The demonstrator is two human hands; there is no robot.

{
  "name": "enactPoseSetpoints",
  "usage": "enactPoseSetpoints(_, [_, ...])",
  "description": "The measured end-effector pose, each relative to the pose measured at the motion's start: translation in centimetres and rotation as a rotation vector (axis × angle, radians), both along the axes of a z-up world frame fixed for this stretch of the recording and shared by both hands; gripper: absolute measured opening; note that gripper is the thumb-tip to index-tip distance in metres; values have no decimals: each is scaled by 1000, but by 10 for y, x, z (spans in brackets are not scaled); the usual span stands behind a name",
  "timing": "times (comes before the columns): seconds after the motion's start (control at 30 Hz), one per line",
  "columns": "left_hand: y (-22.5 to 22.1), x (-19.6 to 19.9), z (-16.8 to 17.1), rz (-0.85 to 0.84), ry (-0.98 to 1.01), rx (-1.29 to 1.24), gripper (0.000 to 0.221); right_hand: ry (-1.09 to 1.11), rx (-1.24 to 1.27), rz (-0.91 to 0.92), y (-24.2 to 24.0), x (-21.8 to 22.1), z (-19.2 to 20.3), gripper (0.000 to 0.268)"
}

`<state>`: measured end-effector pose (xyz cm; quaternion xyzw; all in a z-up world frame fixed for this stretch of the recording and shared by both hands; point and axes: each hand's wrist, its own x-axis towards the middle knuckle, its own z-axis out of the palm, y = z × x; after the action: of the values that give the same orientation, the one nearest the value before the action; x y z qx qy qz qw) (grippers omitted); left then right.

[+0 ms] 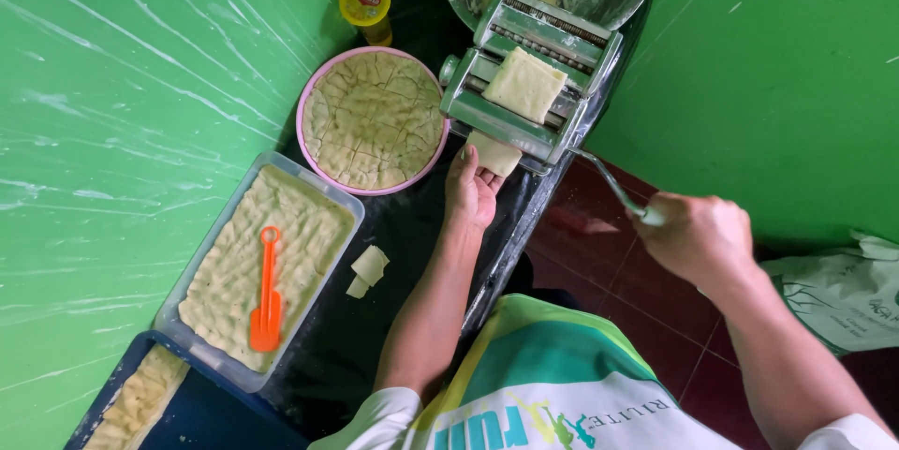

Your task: Arranging dough sticks on a drying rack and rolling out dough sheets using a manual pasta machine.

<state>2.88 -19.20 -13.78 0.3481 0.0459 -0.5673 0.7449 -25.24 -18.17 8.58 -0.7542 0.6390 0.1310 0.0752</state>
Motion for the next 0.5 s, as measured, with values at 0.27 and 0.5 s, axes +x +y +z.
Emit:
enactPoseSetpoints(0.27, [38, 3, 46, -45, 26, -180, 49, 252, -82, 6, -136, -10, -14, 32])
enactPoseSetpoints(0.5, [39, 4, 39, -42, 81, 60, 50, 11, -126, -12, -197, -26, -194, 37])
